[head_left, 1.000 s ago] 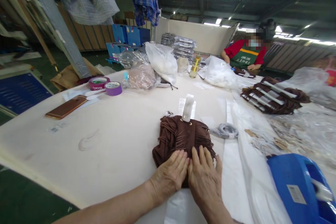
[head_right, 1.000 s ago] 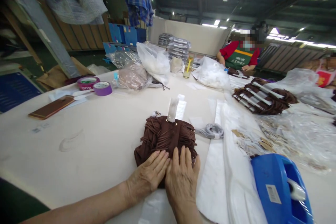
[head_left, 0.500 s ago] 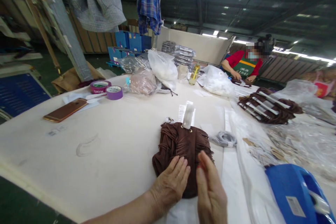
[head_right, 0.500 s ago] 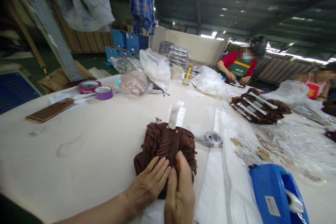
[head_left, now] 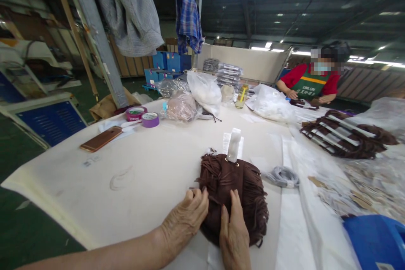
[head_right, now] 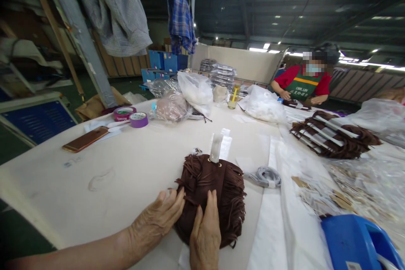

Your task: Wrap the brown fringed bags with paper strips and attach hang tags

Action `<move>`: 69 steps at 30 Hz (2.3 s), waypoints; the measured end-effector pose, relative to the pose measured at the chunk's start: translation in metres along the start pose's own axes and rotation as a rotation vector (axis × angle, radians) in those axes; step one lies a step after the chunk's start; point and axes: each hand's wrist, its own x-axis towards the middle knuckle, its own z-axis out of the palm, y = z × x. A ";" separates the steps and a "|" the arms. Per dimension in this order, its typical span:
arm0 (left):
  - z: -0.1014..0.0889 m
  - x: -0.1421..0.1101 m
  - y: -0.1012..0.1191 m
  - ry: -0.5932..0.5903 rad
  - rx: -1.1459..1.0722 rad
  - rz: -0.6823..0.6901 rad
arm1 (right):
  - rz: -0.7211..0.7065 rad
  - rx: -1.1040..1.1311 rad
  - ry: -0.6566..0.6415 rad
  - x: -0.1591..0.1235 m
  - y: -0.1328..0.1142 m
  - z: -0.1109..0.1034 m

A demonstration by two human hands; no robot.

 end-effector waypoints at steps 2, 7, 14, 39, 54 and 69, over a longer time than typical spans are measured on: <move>-0.001 -0.008 0.001 -0.063 0.029 -0.079 | -0.094 -0.069 0.039 -0.001 0.002 0.003; -0.025 -0.007 -0.005 -0.374 -0.106 -0.221 | -0.176 -0.146 0.078 -0.003 0.006 0.007; -0.006 0.051 0.023 -0.180 -0.469 -0.013 | -0.286 -0.106 0.138 -0.008 0.034 0.027; 0.008 0.098 0.004 0.251 -0.790 -0.612 | -0.300 -0.309 0.132 -0.006 0.021 0.028; 0.074 0.120 0.045 0.345 -1.022 -0.542 | -0.345 -0.520 -0.070 0.061 -0.001 -0.042; 0.067 0.157 0.006 0.109 -1.482 -1.569 | -0.359 -0.645 0.129 0.040 0.059 0.002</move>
